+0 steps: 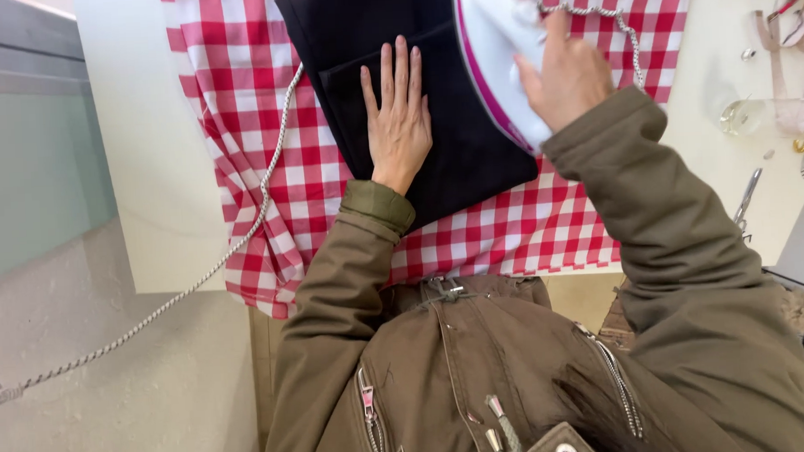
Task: Ironing a folded piece of black leather on a checkered work surface.
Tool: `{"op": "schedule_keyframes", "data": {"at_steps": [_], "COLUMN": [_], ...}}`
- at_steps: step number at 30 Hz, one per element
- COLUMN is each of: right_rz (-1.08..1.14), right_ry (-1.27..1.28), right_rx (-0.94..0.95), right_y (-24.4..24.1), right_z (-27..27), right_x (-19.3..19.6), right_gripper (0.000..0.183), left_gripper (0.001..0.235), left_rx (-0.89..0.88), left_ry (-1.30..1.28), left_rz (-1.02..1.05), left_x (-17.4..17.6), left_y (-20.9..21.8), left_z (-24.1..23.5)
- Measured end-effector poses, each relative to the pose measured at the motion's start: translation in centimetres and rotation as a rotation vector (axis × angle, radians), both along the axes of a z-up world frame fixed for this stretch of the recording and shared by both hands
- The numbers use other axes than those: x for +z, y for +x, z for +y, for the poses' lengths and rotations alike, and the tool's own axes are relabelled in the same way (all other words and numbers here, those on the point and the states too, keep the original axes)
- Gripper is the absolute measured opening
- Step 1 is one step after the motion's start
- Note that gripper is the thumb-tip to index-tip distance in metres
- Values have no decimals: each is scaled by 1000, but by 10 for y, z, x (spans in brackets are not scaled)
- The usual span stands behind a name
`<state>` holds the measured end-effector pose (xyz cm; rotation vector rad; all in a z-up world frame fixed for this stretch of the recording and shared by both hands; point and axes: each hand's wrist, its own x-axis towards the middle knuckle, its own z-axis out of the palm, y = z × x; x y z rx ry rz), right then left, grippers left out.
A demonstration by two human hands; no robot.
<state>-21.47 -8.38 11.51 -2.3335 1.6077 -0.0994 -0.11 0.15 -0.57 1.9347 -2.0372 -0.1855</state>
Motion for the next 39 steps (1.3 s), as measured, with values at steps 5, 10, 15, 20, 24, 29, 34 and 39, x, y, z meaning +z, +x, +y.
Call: {"op": "schedule_keyframes", "data": {"at_steps": [5, 10, 15, 20, 24, 29, 34, 39], "right_rz": [130, 92, 62, 35, 52, 68, -47, -12], "right_ry": [137, 120, 63, 40, 56, 37, -25, 62], "right_rx": [-13, 3, 22, 48, -13, 8, 13, 81], "right_y": [18, 19, 20, 23, 26, 32, 24, 48], "right_z": [-2, -14, -21, -32, -26, -37, -33, -1], "right_x": [-20, -37, -44, -49, -45, -47, -12, -18], "right_gripper": [43, 41, 44, 46, 51, 51, 48, 42], "left_gripper": [66, 66, 68, 68, 68, 67, 71, 73], "left_rx": [11, -12, 2, 17, -10, -11, 29, 80], "left_ry": [-31, -34, 12, 5, 6, -33, -16, 38], "left_rz": [15, 14, -3, 8, 6, 30, 100, -68], "left_x": [-2, 3, 2, 8, 6, -1, 9, 10], "left_y": [0, 1, 0, 3, 0, -1, 9, 34], "left_z": [-2, -3, 0, -9, -4, -2, -8, 16]}}
